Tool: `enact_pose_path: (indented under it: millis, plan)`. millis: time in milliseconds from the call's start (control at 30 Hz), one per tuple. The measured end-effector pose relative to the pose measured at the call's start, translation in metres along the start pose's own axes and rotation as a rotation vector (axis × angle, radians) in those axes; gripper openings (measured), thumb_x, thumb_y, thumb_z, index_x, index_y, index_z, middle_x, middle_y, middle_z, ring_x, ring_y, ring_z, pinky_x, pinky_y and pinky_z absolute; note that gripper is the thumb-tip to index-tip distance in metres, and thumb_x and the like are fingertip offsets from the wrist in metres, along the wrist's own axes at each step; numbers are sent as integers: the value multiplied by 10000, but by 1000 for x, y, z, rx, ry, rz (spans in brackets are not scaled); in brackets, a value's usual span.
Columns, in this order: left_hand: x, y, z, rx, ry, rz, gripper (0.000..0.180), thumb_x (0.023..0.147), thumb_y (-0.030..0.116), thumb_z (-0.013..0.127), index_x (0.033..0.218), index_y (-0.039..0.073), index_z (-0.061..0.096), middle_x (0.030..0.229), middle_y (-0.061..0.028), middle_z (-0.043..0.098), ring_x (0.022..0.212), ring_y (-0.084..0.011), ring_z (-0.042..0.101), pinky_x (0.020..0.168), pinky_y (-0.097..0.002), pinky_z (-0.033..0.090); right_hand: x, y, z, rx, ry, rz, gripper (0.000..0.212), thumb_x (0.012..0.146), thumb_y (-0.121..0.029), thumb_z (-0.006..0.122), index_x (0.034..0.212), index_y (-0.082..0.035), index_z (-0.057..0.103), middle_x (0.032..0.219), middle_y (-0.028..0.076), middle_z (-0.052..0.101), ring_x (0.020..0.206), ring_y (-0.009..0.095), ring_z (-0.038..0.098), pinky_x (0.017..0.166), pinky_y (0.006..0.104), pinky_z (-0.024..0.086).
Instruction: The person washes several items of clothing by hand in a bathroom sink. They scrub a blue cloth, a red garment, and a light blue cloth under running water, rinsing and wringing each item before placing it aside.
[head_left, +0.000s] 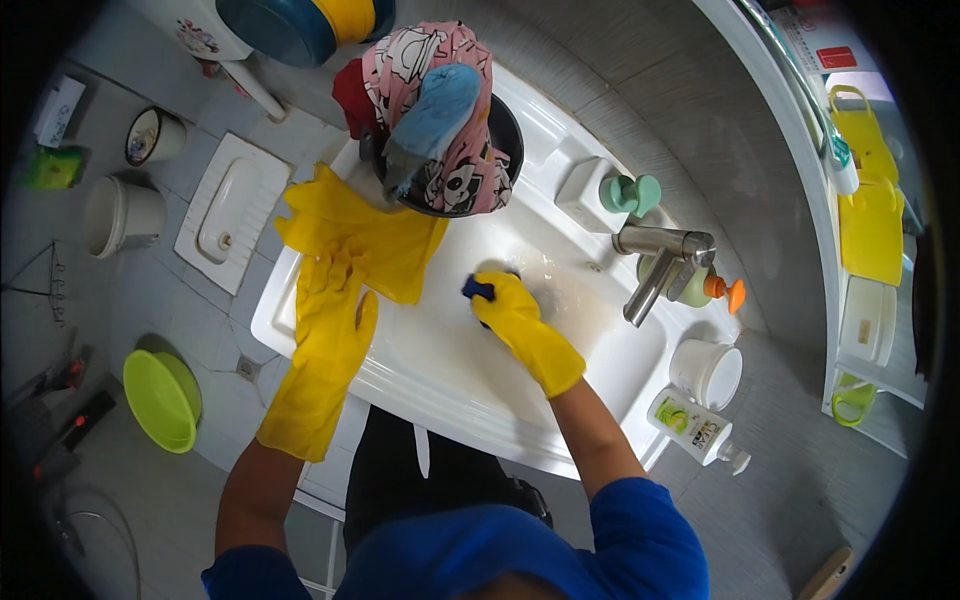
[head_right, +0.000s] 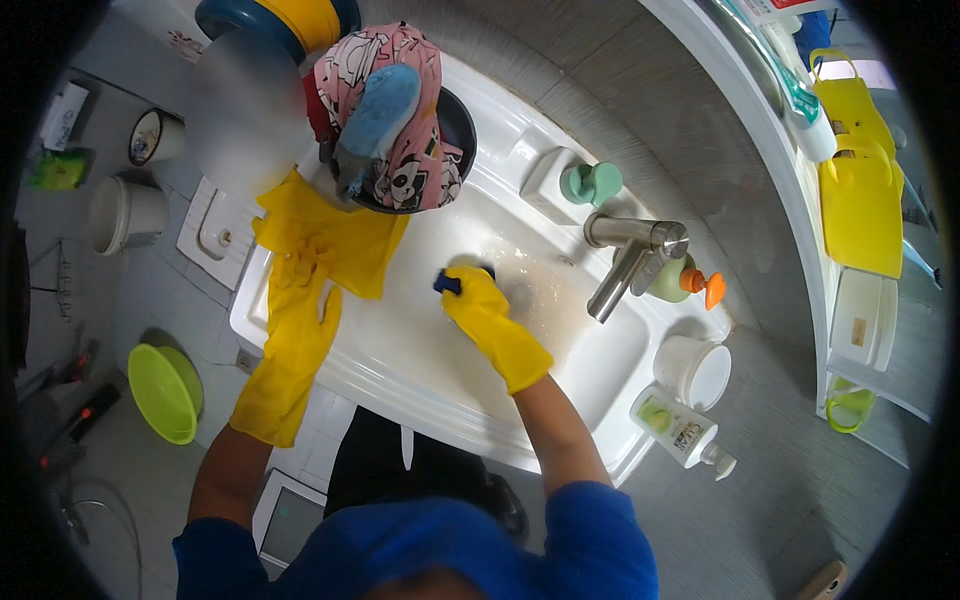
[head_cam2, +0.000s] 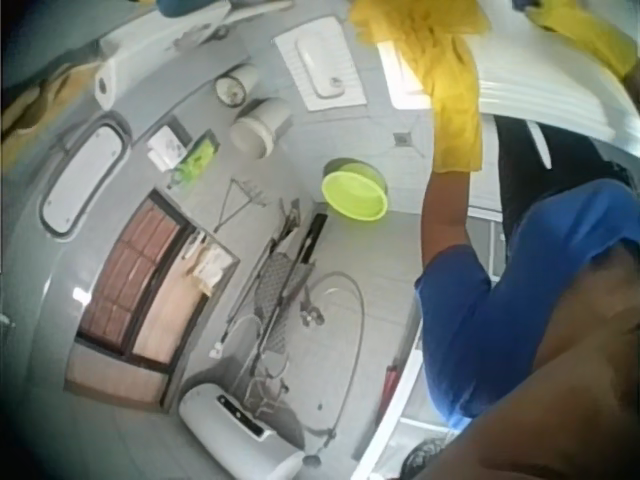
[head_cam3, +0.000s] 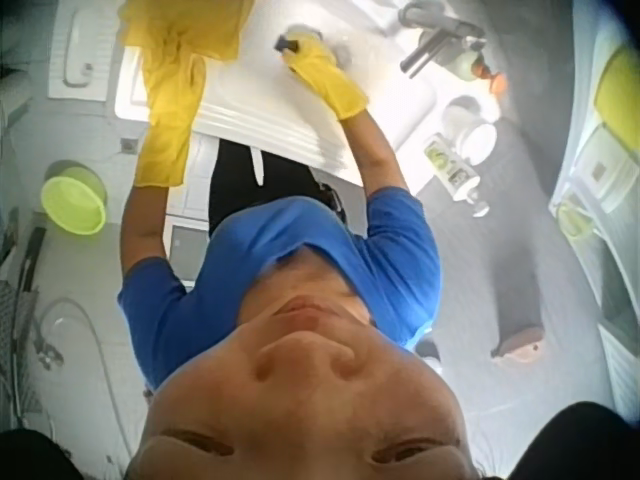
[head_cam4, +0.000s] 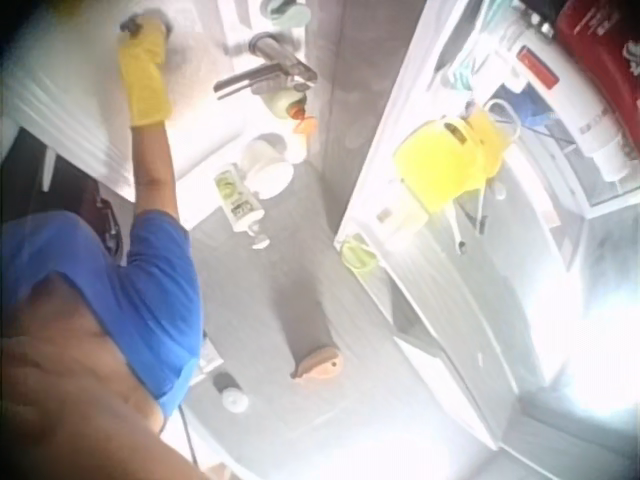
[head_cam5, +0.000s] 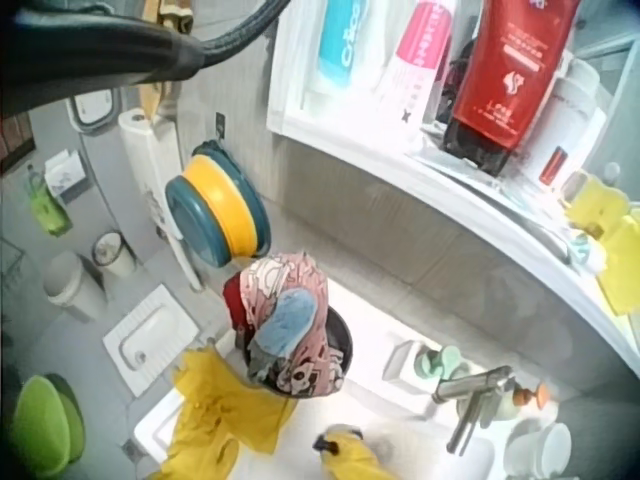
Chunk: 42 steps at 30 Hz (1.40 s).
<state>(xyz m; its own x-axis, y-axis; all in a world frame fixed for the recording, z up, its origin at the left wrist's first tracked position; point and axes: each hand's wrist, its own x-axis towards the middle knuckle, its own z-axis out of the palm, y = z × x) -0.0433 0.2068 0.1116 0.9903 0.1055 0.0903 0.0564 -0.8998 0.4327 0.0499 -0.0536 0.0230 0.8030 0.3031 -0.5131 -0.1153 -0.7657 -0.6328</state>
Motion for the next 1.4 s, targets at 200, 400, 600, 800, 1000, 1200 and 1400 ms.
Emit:
enact_pose_path:
  millis: [200,400,600,800,1000,1200,1400]
  plan:
    - [-1,1,1,0,-2,-11,458,856,122,614,1292,-7,560,1398,-234,485,1337,-445,366,1131,-488,250,-44,11,23,-664,311,-110,662,824,-162,673,1426,-124,401,1337,276,489,1125,436,553,951,468,466]
    - [-3,-2,2,30,-11,-35,464,860,120,613,1305,3,553,1403,-231,481,1339,-435,368,1140,-470,241,12,-17,-9,177,558,-206,463,846,-98,733,1262,-35,538,1171,146,600,1072,262,585,940,353,466]
    - [-2,1,7,-4,-13,-27,460,858,74,611,1306,-7,546,1440,-217,442,1356,-418,347,1138,-451,247,73,-22,16,-193,750,-474,380,814,-67,643,1191,-103,625,1154,174,604,1058,373,571,918,417,466]
    - [0,2,-2,-55,-31,-29,452,867,69,590,1311,-4,540,1420,-206,457,1331,-417,360,1126,-454,257,57,24,8,-212,602,-250,371,820,-105,644,1190,-131,637,1155,192,598,1038,404,582,924,439,470]
    - [-1,2,1,0,-22,-15,479,849,80,603,1316,-4,535,1414,-214,462,1325,-441,360,1128,-467,252,29,61,-24,-217,487,-7,363,808,-98,661,1166,-159,646,1139,203,587,1032,426,578,910,452,482]
    - [-11,-12,18,20,-2,-33,495,881,178,579,1333,-16,519,1444,-223,437,1361,-418,347,1151,-482,223,0,17,-47,-306,561,-159,381,822,-127,652,1202,-138,625,1116,223,616,1033,425,581,905,441,482]
    - [0,10,7,24,28,4,406,886,69,586,1284,-7,561,1377,-219,508,1321,-411,401,1126,-447,268,10,21,23,-639,577,-200,583,829,-282,633,1374,-161,465,1318,236,511,1138,463,500,959,512,432]
